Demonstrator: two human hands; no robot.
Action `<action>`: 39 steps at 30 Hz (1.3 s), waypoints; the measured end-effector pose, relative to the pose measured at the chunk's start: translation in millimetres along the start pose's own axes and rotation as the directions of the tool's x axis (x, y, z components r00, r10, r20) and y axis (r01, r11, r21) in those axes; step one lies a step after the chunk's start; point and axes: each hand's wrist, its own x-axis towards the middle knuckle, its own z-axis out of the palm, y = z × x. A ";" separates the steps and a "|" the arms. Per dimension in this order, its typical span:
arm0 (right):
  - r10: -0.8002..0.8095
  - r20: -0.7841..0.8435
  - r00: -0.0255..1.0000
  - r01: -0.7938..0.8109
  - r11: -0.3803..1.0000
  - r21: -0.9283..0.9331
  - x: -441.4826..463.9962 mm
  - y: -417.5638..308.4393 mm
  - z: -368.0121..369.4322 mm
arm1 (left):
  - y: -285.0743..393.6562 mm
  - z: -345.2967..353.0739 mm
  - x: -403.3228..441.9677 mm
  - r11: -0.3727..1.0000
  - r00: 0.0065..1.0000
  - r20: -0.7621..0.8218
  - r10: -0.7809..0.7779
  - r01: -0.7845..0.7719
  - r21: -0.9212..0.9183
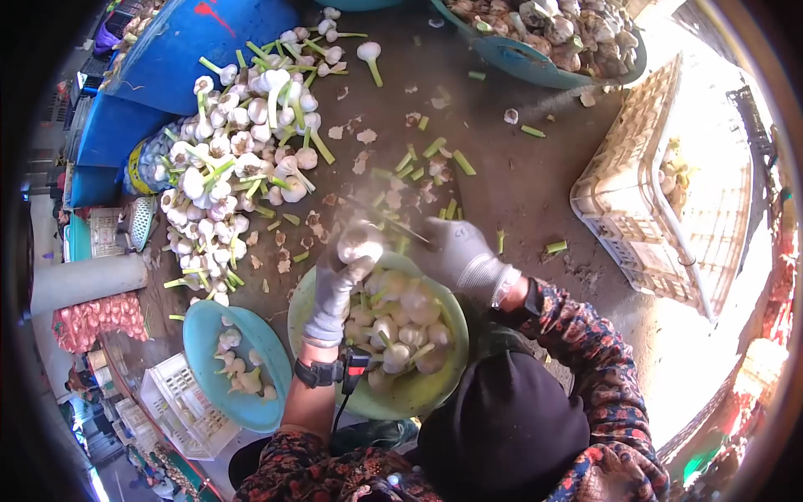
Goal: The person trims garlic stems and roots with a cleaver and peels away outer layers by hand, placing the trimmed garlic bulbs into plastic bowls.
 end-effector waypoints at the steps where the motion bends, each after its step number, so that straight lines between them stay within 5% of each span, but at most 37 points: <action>1: -0.068 0.006 0.998 0.068 0.993 -0.091 -6.5 -16.8 -10.7 | -3.2 -5.6 -0.8 1.000 1.000 0.008 0.012 -0.012 0.005; 4: -0.222 -0.002 0.975 0.214 0.945 -0.246 -16.6 -45.6 -20.3 | -11.1 -15.0 -1.6 0.988 0.997 0.072 -0.029 0.040 -0.149; 6: -0.354 0.104 0.929 0.368 0.859 -0.358 -16.7 -49.6 -17.2 | -16.8 -13.7 -7.9 0.900 0.945 0.048 0.323 -0.323 0.293; 11: -0.357 0.098 0.929 0.366 0.845 -0.390 -10.0 -41.0 -4.3 | -51.6 -22.3 -16.1 0.883 0.957 -0.017 0.289 -0.259 0.391; 13: -0.454 0.050 0.889 0.443 0.830 -0.339 -2.9 -28.5 1.9 | -66.8 -21.2 -13.7 0.804 0.889 -0.076 0.451 -0.368 0.468; 14: -0.453 0.049 0.890 0.441 0.831 -0.340 -0.8 -23.2 3.1 | -73.4 -21.7 -15.6 0.804 0.890 -0.075 0.451 -0.368 0.467; 16: -0.551 0.039 0.834 0.521 0.761 -0.386 4.0 -14.1 3.6 | -45.3 -2.9 -19.0 0.995 0.980 -0.169 0.104 -0.101 0.023; 17: -0.550 0.037 0.834 0.519 0.759 -0.393 6.3 -7.8 3.9 | -37.3 7.7 -18.9 0.991 0.973 -0.196 0.125 -0.132 -0.023; 22: -0.549 -0.046 0.834 0.490 0.777 -0.395 16.3 8.9 8.3 | -7.6 10.4 -14.4 0.990 0.990 -0.061 0.128 -0.123 0.073; 24: -0.530 -0.262 0.806 0.401 0.816 -0.416 32.3 31.8 -2.2 | 8.2 9.5 -30.2 0.997 0.997 -0.023 0.068 -0.067 0.049; 25: -0.135 -0.411 0.902 0.012 0.957 -0.289 37.0 18.4 -27.8 | 29.0 14.3 -42.9 0.946 0.950 0.143 0.278 -0.297 0.133; 26: 0.279 -0.467 0.839 -0.372 0.921 -0.119 37.4 4.9 -47.9 | 50.5 18.6 -59.1 0.841 0.844 0.300 0.445 -0.509 0.185; 27: 0.106 -0.503 0.858 -0.269 0.926 -0.264 45.4 19.2 -60.3 | 70.5 4.1 -50.6 0.923 0.815 0.569 0.112 -0.298 0.244; 28: -0.031 -0.536 0.844 -0.214 0.896 -0.389 39.0 31.3 -68.3 | 80.3 -2.4 -47.3 0.909 0.726 0.628 -0.282 -0.007 0.416; 30: -0.056 -0.497 0.866 -0.177 0.895 -0.410 26.8 41.9 -69.0 | 73.3 -21.7 -23.0 0.737 0.594 0.717 -0.364 -0.287 0.612; 31: -0.096 -0.415 0.905 -0.105 0.894 -0.435 25.9 41.6 -61.8 | 69.4 -25.3 3.7 0.638 0.640 0.756 -0.136 -0.528 0.561; 32: -0.109 -0.404 0.908 -0.088 0.894 -0.439 24.1 48.0 -48.5 | 67.5 -36.4 19.0 0.579 0.841 0.400 -0.365 -0.131 0.805; 33: -0.034 -0.342 0.939 -0.111 0.912 -0.396 21.5 59.4 -36.4 | 47.3 -54.5 39.8 0.274 0.977 0.210 0.025 -0.209 0.939; 36: 0.117 -0.236 0.965 -0.192 0.927 -0.322 9.5 52.2 -19.8 | 28.6 -90.3 126.1 -0.131 0.992 -0.119 0.046 0.124 0.984; 37: 0.199 -0.180 0.963 -0.245 0.926 -0.287 7.8 48.2 -15.1 | 6.7 -108.3 146.3 -0.554 0.994 -0.031 0.105 0.084 0.828; 39: 0.224 -0.171 0.959 -0.263 0.929 -0.259 7.8 58.6 -3.8 | -26.8 -153.5 186.5 -0.489 0.963 -0.262 0.060 0.258 0.834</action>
